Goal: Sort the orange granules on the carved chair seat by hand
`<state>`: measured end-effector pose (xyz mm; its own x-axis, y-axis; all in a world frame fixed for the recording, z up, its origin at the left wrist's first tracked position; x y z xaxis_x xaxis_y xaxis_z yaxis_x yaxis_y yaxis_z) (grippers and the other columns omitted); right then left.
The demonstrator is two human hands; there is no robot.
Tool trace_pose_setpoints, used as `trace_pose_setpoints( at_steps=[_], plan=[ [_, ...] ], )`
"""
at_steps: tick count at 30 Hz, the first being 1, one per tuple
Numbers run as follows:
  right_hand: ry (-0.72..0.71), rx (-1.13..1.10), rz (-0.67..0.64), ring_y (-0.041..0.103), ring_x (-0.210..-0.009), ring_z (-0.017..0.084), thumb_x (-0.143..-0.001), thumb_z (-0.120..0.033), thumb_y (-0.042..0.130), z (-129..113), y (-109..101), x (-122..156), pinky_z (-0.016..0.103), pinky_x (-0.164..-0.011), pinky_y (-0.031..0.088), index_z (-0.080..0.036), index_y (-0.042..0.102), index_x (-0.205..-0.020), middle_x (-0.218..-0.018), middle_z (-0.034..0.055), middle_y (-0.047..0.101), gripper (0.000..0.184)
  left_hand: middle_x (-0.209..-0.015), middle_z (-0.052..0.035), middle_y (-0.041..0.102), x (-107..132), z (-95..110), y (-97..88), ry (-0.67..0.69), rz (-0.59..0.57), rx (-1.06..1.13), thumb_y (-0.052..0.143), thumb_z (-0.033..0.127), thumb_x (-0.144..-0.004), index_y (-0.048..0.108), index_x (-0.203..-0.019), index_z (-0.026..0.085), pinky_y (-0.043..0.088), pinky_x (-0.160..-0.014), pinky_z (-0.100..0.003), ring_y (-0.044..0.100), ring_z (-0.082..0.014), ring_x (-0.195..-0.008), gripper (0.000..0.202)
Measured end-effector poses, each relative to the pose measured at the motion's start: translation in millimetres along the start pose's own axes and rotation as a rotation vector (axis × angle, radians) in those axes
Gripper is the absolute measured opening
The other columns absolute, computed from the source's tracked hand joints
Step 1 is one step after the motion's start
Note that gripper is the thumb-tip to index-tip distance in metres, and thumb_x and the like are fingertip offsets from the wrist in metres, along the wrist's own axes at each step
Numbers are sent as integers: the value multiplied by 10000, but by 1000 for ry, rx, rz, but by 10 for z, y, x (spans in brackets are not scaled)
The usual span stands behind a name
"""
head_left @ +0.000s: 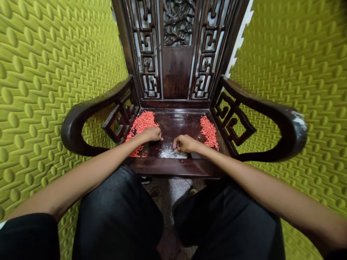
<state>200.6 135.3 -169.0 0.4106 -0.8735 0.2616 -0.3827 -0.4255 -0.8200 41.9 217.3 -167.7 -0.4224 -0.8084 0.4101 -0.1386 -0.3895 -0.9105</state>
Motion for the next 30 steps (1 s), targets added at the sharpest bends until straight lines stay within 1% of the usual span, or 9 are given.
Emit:
trace_pose_setpoints(
  at_steps=[3,7,10,14,17,20,22,25,30],
  plan=[
    [-12,42,-22,618,-713,124,-776,-223,831,-65,116,0,206,-586,346,-181,790,-959,-842,21,756,192,-904,-84,795,14,9,6,0,-5,8,689,401,-832,783,-1012,196,506,-779,-241,721,-218,-885,288],
    [-33,71,-46,626,-725,130,-785,-87,712,-133,184,22,203,-585,335,-182,782,-880,-833,29,762,152,-956,-136,798,56,48,-27,-20,2,6,684,337,-806,791,-1020,159,525,-838,-277,734,-264,-953,298],
    [-62,73,-48,638,-735,132,-758,-8,626,-150,184,18,193,-614,361,-174,777,-837,-829,36,768,238,-1051,-179,791,117,94,-104,-40,26,22,608,331,-851,776,-1089,120,528,-873,-290,733,-281,-1019,359],
    [-96,57,-14,638,-735,133,-754,12,580,-124,145,-21,190,-631,386,-147,773,-844,-822,52,769,266,-1221,-226,747,223,153,-251,-56,94,75,454,354,-943,734,-1180,77,520,-913,-294,710,-292,-1126,460],
    [-103,32,11,627,-685,123,-740,26,566,-97,111,-49,184,-608,391,-132,770,-836,-767,41,755,275,-1273,-234,724,288,184,-344,-52,162,131,367,351,-978,709,-1214,68,510,-932,-303,693,-296,-1164,503],
    [-107,-4,24,626,-645,112,-712,43,558,-87,82,-63,176,-588,398,-128,768,-806,-717,23,741,286,-1160,-201,764,322,201,-390,-19,201,202,373,330,-971,728,-1131,83,512,-855,-288,718,-275,-1057,461],
    [-115,-32,34,644,-660,114,-694,52,556,-89,60,-66,173,-601,414,-128,768,-795,-724,21,749,296,-997,-157,786,334,207,-401,23,202,263,422,304,-947,738,-1024,101,501,-755,-275,722,-246,-907,383],
    [-123,-74,54,669,-685,121,-673,63,551,-91,19,-67,175,-626,437,-127,758,-771,-737,26,759,298,-760,-77,740,356,213,-421,97,187,376,512,268,-901,713,-881,129,448,-623,-262,659,-195,-690,246],
    [-116,-157,64,680,-596,112,-717,46,486,-73,-46,-59,170,-566,445,-132,721,-766,-684,15,732,299,-625,-5,658,406,228,-472,183,165,603,584,153,-817,648,-771,148,443,-582,-237,604,-140,-563,79]
  ],
)
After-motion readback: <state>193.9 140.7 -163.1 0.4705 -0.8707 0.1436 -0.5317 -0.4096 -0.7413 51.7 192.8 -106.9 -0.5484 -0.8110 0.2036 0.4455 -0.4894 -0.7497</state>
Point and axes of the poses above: each hand's wrist, its own x-axis away from the middle knuckle, its own y-axis out of the palm, z = x × y, the point moved 6 cm from there along -x, towards the middle knuckle
